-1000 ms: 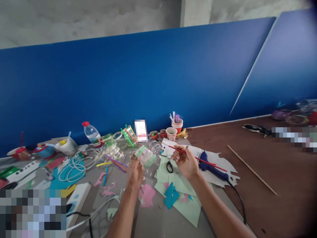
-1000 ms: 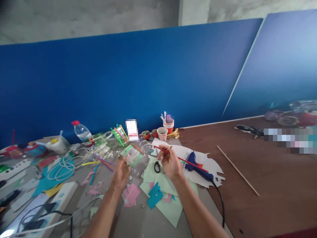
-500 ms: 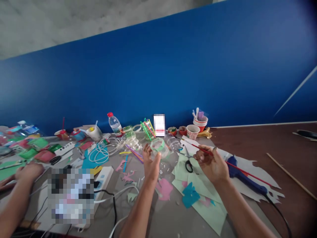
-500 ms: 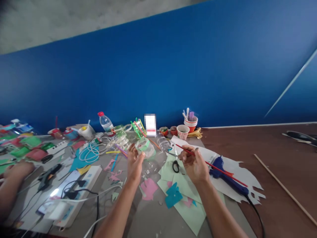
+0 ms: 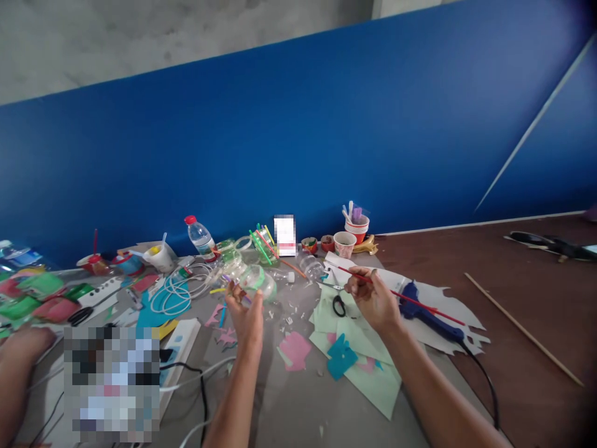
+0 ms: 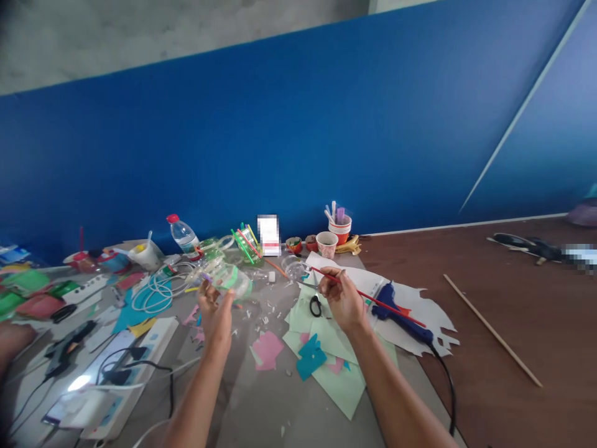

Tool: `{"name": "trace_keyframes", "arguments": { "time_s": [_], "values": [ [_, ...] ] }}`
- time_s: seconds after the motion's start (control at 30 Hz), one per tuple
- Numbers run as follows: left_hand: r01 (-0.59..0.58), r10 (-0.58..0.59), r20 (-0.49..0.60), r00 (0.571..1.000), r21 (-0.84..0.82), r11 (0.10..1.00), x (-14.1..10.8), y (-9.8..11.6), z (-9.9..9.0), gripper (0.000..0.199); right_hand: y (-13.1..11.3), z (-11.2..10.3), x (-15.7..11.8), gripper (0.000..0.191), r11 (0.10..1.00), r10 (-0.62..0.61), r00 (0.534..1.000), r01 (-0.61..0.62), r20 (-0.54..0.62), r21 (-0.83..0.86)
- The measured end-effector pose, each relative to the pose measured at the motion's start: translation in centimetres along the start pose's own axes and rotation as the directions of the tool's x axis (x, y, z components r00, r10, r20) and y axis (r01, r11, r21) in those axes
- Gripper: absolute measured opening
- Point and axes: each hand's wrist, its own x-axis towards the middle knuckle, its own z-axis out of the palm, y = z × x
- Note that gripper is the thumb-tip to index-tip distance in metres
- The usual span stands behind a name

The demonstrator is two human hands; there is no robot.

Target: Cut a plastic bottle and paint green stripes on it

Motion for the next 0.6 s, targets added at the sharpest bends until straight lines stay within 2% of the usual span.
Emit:
{"name": "trace_keyframes", "arguments": {
  "time_s": [0.07, 0.17, 0.3, 0.43, 0.6],
  "values": [
    [-0.014, 0.013, -0.064, 0.998, -0.022, 1.0, 0.6, 0.8, -0.2, 0.069, -0.1, -0.1, 0.1, 0.038, 1.0, 0.002, 1.0, -0.002, -0.006, 0.018],
    [-0.102, 0.099, -0.133, 0.986, -0.016, 0.995, 1.7, 1.8, -0.7, 0.065, -0.2, -0.3, 0.1, 0.038, 0.999, -0.001, 1.0, 0.002, -0.015, 0.039],
    [-0.156, 0.146, -0.194, 0.97, -0.04, 0.987, 2.2, 2.0, -2.2, 0.066, -0.4, -0.3, 0.1, 0.038, 0.999, 0.001, 1.0, 0.0, -0.022, 0.045],
    [-0.084, 0.073, -0.275, 0.959, -0.027, 0.996, 1.3, 0.8, -4.0, 0.066, -0.3, -0.4, 0.1, 0.037, 0.997, 0.003, 1.0, -0.002, -0.002, 0.071],
    [-0.001, 0.014, -0.312, 0.95, 0.04, 0.999, 0.6, -0.8, -6.0, 0.064, 0.0, -0.7, 0.3, 0.037, 0.998, -0.002, 1.0, 0.002, 0.0, 0.069]
  ]
}}
